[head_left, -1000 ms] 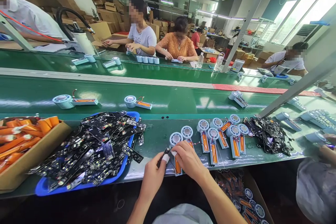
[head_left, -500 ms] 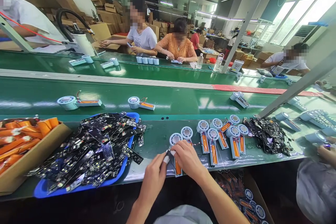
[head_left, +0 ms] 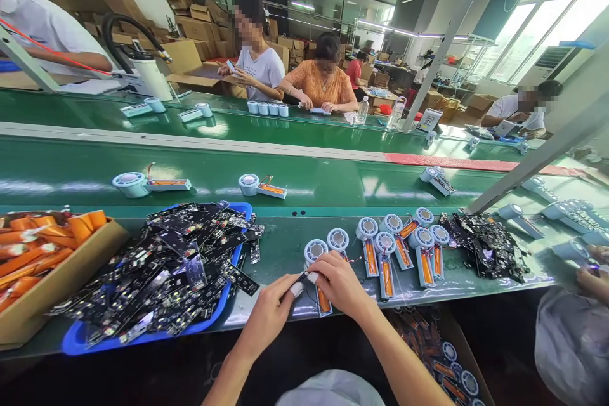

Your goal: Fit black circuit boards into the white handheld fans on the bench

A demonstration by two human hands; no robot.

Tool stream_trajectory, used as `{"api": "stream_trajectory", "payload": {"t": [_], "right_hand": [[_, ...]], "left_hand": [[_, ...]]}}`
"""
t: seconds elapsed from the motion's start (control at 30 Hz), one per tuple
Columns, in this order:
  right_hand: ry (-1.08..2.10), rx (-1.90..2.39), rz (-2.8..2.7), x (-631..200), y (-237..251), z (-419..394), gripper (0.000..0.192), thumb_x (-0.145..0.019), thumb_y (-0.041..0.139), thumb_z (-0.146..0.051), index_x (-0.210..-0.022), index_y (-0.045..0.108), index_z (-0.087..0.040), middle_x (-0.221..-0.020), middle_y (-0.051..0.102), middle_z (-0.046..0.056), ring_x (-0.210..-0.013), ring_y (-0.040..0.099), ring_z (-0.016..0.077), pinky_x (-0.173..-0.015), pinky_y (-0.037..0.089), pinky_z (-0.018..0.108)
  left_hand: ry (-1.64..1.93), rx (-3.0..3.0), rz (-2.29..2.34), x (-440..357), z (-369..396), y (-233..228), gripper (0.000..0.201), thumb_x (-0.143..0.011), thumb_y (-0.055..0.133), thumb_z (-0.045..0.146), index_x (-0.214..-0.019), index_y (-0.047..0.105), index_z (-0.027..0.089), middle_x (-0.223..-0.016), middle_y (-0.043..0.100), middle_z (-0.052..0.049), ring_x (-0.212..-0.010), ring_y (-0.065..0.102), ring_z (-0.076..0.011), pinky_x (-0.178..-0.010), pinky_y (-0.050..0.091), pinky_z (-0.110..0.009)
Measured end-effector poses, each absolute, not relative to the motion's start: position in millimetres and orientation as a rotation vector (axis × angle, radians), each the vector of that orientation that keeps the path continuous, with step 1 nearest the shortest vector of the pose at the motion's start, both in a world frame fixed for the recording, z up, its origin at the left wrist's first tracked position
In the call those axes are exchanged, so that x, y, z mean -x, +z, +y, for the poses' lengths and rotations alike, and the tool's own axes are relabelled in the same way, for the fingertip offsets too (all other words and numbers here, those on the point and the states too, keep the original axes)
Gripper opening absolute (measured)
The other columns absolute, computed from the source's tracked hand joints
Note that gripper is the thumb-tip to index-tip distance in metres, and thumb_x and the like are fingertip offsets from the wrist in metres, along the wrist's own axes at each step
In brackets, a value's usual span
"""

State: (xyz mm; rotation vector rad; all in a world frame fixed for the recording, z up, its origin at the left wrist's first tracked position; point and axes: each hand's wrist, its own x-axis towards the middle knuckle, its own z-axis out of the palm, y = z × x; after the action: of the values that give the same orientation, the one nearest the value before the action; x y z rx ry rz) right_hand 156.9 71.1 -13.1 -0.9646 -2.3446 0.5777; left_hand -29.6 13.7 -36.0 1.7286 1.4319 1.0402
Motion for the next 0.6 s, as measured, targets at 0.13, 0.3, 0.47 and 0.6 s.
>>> {"api": "stream_trajectory", "payload": {"t": [0.13,0.3,0.47,0.6], "right_hand": [[0.597,1.208,-2.152,-172,-2,61,0.030,-0.089,0.063,-0.010,-0.118,0.063,-0.020,-0.119,0.067,0.009,-0.111,0.061,0.0230,-0.095,0.050,0.036],[0.521,1.447,-2.443,-188,13,45,0.027,-0.092,0.059,-0.011,-0.117,0.065,-0.019,-0.109,0.071,0.010,-0.106,0.064,0.0279,-0.089,0.051,0.038],[0.567,1.179,-2.713,-183,24,42,0.035,-0.092,0.049,-0.002,-0.114,0.068,-0.022,-0.093,0.073,0.005,-0.091,0.066,0.0196,-0.081,0.047,0.028],[0.576,0.997,-2.842,-184,28,42,0.041,-0.088,0.047,0.005,-0.111,0.069,-0.021,-0.089,0.072,0.004,-0.086,0.065,0.0176,-0.080,0.045,0.028]], "left_hand": [[0.997,-1.629,1.618,31,9,-38,0.037,-0.088,0.044,0.038,-0.101,0.075,0.021,-0.080,0.076,-0.006,-0.069,0.069,-0.0228,-0.071,0.056,-0.033],[1.000,-1.435,1.736,20,-2,-43,0.041,-0.086,0.039,0.042,-0.103,0.068,0.019,-0.068,0.072,-0.004,-0.057,0.064,-0.0220,-0.058,0.052,-0.032],[1.073,-1.320,1.698,15,-7,-43,0.032,-0.087,0.042,0.043,-0.107,0.055,0.021,-0.084,0.075,-0.006,-0.059,0.064,-0.0199,-0.058,0.051,-0.031],[1.045,-1.376,1.682,18,-10,-37,0.035,-0.089,0.039,0.038,-0.116,0.054,0.022,-0.080,0.073,-0.003,-0.057,0.062,-0.0187,-0.062,0.052,-0.031]]}}
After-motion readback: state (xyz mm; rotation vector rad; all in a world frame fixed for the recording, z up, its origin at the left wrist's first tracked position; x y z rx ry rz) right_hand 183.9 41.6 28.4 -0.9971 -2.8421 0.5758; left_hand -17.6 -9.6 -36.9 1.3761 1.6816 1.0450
